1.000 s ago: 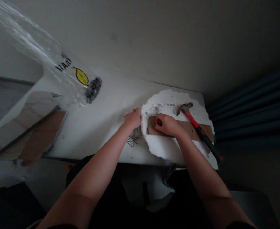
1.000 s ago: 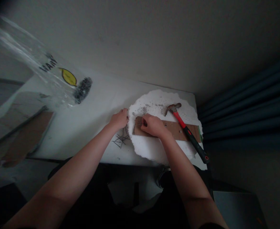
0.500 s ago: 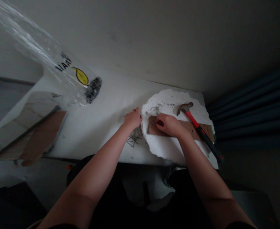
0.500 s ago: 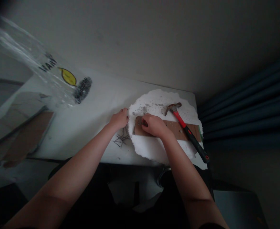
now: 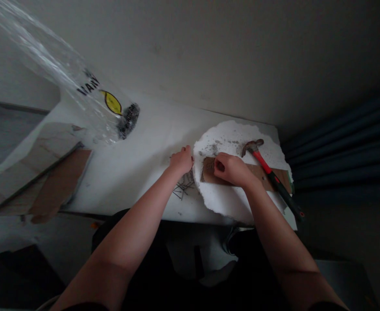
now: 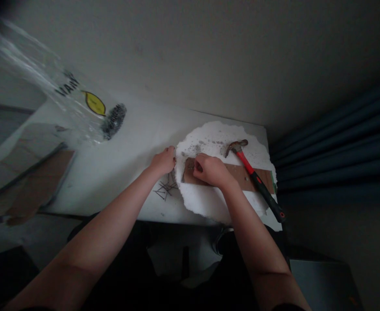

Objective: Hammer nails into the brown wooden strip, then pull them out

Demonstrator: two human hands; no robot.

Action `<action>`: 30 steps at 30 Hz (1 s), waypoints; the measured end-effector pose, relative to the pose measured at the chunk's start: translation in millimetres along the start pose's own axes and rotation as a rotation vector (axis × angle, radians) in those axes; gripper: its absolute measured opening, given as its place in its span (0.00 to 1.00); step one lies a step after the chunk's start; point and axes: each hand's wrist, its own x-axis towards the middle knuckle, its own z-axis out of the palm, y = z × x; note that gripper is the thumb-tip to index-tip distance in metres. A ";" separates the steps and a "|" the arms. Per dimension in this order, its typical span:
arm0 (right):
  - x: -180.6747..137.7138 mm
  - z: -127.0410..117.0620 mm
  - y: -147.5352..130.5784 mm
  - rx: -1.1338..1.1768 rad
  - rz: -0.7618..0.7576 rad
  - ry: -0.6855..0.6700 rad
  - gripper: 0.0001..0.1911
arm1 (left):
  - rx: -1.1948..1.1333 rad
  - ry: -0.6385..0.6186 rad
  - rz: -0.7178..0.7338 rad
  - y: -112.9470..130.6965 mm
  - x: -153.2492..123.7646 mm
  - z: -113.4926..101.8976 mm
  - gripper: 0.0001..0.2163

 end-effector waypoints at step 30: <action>0.5 1.7 6.1 0.194 0.024 0.021 0.04 | -0.005 -0.007 -0.015 0.9 1.7 0.2 0.20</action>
